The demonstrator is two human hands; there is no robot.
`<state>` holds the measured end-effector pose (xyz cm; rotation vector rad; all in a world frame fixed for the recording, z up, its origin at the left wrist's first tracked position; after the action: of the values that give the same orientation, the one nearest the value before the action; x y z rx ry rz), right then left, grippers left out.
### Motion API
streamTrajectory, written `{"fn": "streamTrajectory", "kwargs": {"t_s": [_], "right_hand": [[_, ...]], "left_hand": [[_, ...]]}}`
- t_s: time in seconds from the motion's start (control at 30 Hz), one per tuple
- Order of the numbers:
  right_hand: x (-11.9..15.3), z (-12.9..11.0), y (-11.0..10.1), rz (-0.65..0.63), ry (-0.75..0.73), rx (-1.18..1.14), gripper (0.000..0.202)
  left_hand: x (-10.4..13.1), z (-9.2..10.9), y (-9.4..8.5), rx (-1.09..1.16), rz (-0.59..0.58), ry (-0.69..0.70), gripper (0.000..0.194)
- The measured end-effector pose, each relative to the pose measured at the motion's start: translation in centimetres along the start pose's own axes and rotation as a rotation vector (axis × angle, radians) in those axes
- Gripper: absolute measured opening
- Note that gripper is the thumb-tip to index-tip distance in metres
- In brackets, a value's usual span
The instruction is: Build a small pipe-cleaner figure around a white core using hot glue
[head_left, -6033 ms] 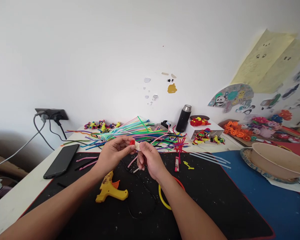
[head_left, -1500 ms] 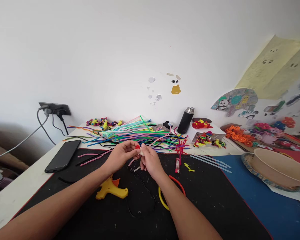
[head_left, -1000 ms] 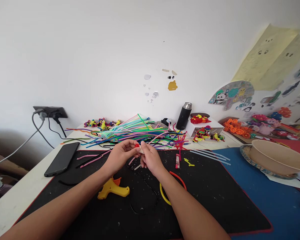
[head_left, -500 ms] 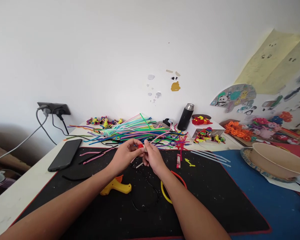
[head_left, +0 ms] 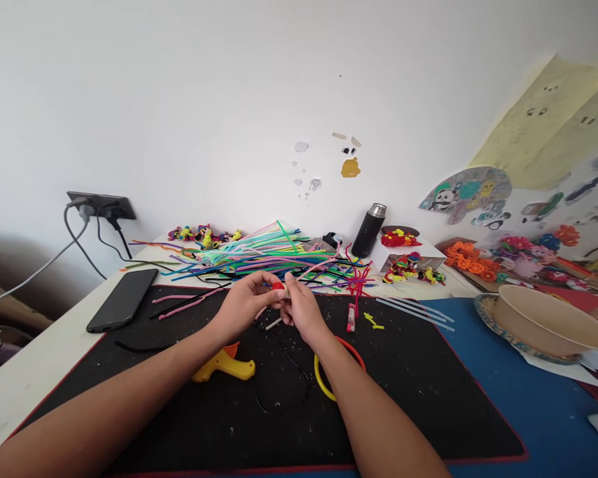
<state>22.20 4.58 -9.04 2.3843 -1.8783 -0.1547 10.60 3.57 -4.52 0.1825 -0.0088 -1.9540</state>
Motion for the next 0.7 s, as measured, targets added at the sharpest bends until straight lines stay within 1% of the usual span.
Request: {"fn": "streamTrajectory", "kwargs": {"t_s": [0.17,0.33,0.43,0.57,0.7], "right_hand": [[-0.1,0.0,0.0,0.005,0.009,0.008,0.06],[-0.1,-0.4,0.2,-0.021,-0.005,-0.014,0.061],[0.0,-0.7,0.1,-0.027,-0.01,-0.017,0.059],[0.1,-0.9,0.1,-0.031,-0.021,0.005,0.057],[0.1,-0.9,0.2,-0.035,-0.02,0.021,0.056]], "left_hand": [[-0.1,-0.5,-0.1,0.027,-0.002,-0.026,0.04],[0.0,0.3,0.1,0.008,-0.041,-0.006,0.039],[0.1,0.5,0.1,0.057,-0.068,-0.011,0.037],[-0.1,-0.2,0.0,0.17,-0.079,-0.051,0.031],[-0.2,-0.8,-0.1,0.236,-0.07,-0.082,0.027]]}}
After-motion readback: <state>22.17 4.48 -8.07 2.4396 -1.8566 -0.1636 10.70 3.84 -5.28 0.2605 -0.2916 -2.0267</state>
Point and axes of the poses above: each hand's wrist, its own x-axis away from the middle knuckle, its own y-axis out of the palm, z = x × y, the point moved 7 cm from there along -x, towards the middle knuckle, and after that the axes turned 6 degrees about -z, right-handed, at the moved point
